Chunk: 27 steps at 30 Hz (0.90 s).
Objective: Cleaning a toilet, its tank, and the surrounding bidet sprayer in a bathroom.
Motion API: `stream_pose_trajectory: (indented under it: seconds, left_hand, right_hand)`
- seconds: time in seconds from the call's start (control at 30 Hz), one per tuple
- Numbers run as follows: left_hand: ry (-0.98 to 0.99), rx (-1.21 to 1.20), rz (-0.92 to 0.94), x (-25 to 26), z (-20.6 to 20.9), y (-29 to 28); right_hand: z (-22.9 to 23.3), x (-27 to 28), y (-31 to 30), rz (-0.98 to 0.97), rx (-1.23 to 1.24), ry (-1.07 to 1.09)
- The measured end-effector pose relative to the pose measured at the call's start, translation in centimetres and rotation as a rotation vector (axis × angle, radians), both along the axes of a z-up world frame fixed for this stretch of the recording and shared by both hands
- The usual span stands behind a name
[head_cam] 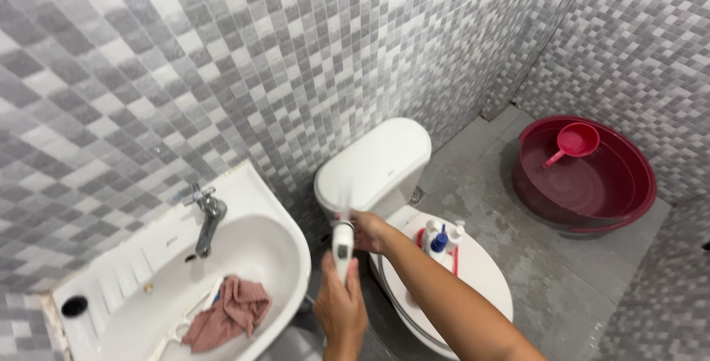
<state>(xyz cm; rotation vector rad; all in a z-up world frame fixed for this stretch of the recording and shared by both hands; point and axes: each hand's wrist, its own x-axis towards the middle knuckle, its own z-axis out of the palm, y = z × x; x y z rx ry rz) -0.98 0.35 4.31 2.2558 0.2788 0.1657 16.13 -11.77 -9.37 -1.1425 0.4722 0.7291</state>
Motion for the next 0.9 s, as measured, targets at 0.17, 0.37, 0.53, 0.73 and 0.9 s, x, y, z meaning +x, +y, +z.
stream_pose_trajectory:
  seconds: [0.17,0.37,0.53,0.73,0.9]
  left_hand:
    - [-0.112,0.022,-0.021,1.1,-0.1,0.2]
    - [-0.051,-0.01,-0.053,3.0,1.5,0.7]
    - [-0.096,-0.014,-0.156,3.5,2.7,0.7]
    - [-0.093,-0.007,-0.252,4.6,3.8,-0.3]
    - [-0.119,0.0,-0.353,5.5,4.8,-1.4]
  right_hand:
    - [-4.5,7.6,-0.8,-0.274,0.367,0.068]
    - [-6.7,12.4,-1.8,-0.367,0.328,0.073]
    - [-4.2,13.9,-4.2,-0.431,0.349,0.093]
    - [-10.9,15.6,-9.0,-0.405,0.46,0.072]
    - [-10.2,13.8,-11.5,-0.541,0.363,-0.007]
